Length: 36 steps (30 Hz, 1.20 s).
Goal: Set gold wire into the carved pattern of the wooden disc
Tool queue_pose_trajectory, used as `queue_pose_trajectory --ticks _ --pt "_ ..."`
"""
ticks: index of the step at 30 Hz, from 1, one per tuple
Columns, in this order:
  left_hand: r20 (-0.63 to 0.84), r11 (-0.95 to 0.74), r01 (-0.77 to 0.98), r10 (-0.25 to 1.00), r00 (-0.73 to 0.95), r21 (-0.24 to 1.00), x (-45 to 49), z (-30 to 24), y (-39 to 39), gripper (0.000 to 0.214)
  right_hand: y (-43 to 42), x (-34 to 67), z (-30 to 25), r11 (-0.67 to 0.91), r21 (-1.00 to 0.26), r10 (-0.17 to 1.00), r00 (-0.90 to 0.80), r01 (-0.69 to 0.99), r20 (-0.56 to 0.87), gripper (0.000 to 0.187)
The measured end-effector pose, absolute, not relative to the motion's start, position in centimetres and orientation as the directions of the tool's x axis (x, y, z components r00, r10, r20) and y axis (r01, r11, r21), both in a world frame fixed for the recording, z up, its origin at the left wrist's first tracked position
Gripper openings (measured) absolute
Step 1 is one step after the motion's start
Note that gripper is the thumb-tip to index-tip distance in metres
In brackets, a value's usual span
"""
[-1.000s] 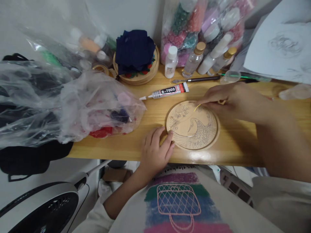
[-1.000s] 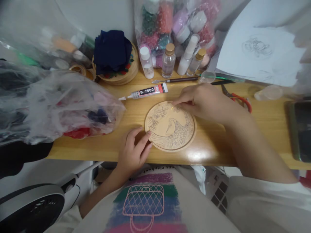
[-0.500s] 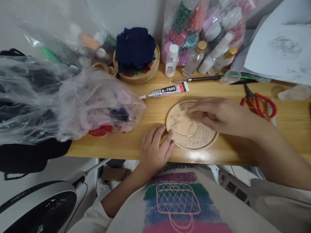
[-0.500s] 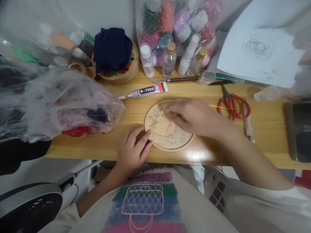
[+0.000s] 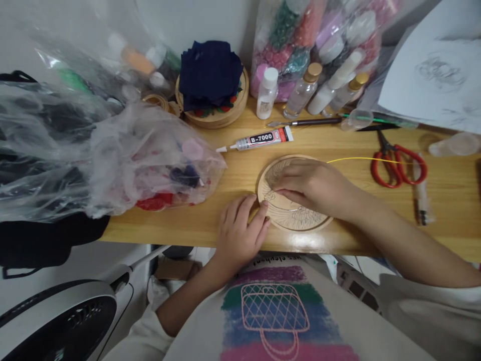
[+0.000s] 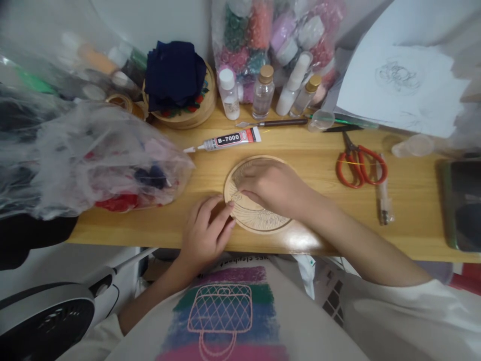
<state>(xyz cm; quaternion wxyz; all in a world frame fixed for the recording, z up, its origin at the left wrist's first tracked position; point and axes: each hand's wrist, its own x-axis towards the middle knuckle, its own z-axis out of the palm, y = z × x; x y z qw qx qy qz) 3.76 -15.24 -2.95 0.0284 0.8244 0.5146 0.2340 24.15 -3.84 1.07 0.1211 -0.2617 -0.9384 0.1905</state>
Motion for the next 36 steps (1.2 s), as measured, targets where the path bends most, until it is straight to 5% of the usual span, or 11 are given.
queue_pose_trajectory --ticks 22,36 --pt "0.353 -0.408 0.85 0.89 0.289 0.333 3.72 -3.09 -15.41 0.031 -3.71 23.88 0.57 0.924 -0.144 0.376 -0.911 0.355 0.168 0.037" --pt "0.333 -0.396 0.857 0.898 0.288 0.328 3.71 -3.25 -15.55 0.032 -3.69 24.09 0.44 0.939 -0.089 0.343 -0.921 0.332 0.183 0.039"
